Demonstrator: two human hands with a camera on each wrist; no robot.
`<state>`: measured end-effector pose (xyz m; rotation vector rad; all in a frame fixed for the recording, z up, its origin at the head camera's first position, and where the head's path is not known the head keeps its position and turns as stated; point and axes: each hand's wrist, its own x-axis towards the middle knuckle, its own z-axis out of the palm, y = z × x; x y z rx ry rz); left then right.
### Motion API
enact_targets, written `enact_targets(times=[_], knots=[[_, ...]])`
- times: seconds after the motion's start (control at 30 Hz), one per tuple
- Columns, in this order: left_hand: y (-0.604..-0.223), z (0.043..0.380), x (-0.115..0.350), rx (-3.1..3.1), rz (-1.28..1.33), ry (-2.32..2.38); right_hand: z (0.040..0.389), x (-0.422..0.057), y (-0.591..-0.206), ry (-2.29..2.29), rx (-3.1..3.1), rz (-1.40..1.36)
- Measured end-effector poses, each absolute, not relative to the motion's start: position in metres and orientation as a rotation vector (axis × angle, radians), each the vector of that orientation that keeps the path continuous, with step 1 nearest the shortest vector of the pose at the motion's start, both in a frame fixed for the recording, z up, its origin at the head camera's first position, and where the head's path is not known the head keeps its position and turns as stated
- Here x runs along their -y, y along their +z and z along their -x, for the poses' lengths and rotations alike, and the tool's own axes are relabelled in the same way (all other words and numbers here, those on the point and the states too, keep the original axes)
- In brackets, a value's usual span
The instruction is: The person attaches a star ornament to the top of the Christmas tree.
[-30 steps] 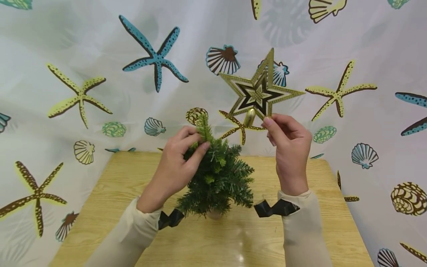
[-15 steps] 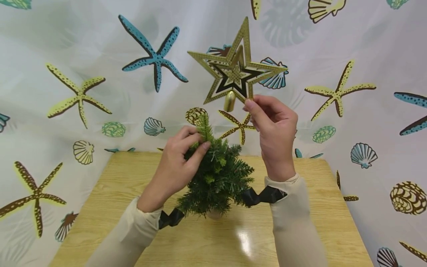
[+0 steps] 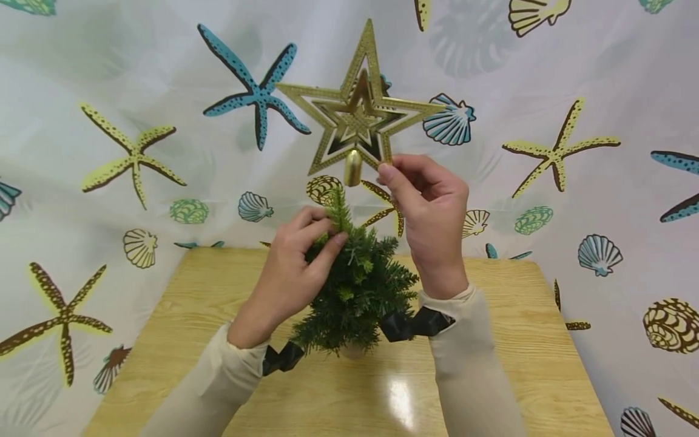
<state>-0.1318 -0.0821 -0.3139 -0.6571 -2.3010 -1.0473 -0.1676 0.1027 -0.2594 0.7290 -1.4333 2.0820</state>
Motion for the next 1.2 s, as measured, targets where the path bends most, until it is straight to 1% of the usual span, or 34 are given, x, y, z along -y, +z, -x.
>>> enact_targets(times=[0.33,0.9,1.2], knots=[[-0.314,0.131,0.082,2.304,0.655,-1.063,0.163,-0.095,-0.258,2.058,1.489,-0.771],[-0.311,0.134,0.083,2.311,0.654,-1.043,0.165,-0.092,-0.258,1.98,1.53,-0.831],[-0.312,0.132,0.084,2.32,0.652,-1.061,0.165,-0.091,-0.263,1.966,1.579,-0.804]])
